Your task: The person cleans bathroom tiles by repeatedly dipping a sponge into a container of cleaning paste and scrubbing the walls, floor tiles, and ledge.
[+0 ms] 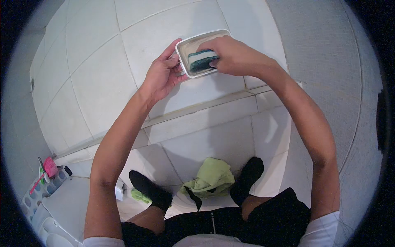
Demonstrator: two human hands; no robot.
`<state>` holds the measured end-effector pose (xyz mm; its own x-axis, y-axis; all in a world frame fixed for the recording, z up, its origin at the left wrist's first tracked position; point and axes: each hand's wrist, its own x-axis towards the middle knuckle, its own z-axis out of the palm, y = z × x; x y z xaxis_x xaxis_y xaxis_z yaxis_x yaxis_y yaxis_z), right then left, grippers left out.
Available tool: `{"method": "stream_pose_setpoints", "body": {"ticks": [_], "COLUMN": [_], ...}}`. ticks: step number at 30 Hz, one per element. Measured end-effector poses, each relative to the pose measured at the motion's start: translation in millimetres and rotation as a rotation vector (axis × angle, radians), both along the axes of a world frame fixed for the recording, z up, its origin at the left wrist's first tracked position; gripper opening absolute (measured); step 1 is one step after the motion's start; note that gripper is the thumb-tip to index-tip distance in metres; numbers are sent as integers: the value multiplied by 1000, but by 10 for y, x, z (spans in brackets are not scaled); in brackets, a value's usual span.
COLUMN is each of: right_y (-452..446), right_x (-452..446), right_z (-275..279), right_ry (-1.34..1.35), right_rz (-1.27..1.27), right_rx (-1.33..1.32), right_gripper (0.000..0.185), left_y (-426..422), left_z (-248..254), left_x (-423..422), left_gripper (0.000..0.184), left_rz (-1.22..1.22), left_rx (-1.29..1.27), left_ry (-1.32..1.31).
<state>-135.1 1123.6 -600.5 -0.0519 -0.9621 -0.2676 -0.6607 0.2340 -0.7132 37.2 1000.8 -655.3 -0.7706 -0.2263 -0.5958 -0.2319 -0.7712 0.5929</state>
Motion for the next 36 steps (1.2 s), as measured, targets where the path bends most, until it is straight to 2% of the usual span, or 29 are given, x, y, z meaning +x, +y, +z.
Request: {"method": "stream_pose_setpoints", "body": {"ticks": [3, 5, 6, 8, 10, 12, 13, 14, 15, 16, 17, 18, 19, 21, 23, 25, 27, 28, 31, 33, 34, 35, 36], "right_y": [53, 170, 272, 521, 737, 979, 1057, 1095, 1110, 1100, 1122, 1217, 1367, 1548, 1693, 1462, 1107, 900, 812, 1062, 1130, 1029, 943], "right_x": [-131, -243, -267, -266, -177, -39, 80, 228, 454, 720, 875, 856, 782, 608, 540, 752, 1169, 1368, 1341, 711, 475, 440, 430], "right_z": [101, 326, 349, 365, 533, 446, 447, 460, 397, 280, 184, 118, 64, 97, 205, 259, 95, 13, -170, 53, 100, 91, 76], "right_ry": [-62, -329, -324, -575, -613, -496, -280, -64, -63, 81, 222, 219, 289, 367, 438, 255, 336, 363, 366, 315, 317, 322, 295], "right_rz": [-27, -268, -258, -449, -395, -118, 21, 160, 167, 235, 301, 298, 282, 292, 119, 111, 279, 300, 283, 87, -6, 20, 31], "right_rx": [-119, 178, 173, 136, 232, 67, 2, -63, -57, -145, -231, -227, -212, -198, -35, 50, -71, -178, -207, -43, 63, 66, 177], "right_gripper": [37, 38, 38, 40, 48, 60, 57, 55, 55, 55, 54, 54, 54, 54, 55, 47, 43, 40, 37, 40, 40, 40, 40], "left_y": [-34, -101, -132, -218, -310, -447, -486, -512, -524, -542, -540, -543, -579, -600, -645, -624, -582, -599, -734, -762, -775, -790, -804], "left_z": [13, -13, 16, 159, 329, 424, 438, 454, 462, 422, 352, 351, 417, 634, 687, 660, 538, 532, 522, 593, 565, 528, 499], "left_x": [1, 56, 73, 217, 461, 809, 986, 1167, 1340, 1496, 1656, 1777, 1891, 2101, 2404, 2615, 2734, 2768, 2868, 3122, 3325, 3553, 3672], "left_gripper": [42, 41, 40, 38, 37, 33, 33, 30, 28, 28, 26, 24, 24, 21, 21, 22, 23, 23, 24, 25, 25, 26, 28], "left_rz": [-7, 2, 2, -2, -3, -175, -170, -262, -355, -352, -410, -471, -487, -719, -693, -688, -607, -612, -676, -380, -355, -318, -290], "left_rx": [-42, -76, -102, -177, -240, -534, -527, -649, -770, -763, -906, -1054, -1054, -1329, -1346, -1359, -1513, -1510, -1620, -1478, -1465, -1540, -1618], "left_ry": [-56, -105, -154, -220, -296, -363, -363, -419, -474, -473, -434, -391, -385, -320, -400, -480, -517, -511, -444, -570, -579, -662, -744]}}
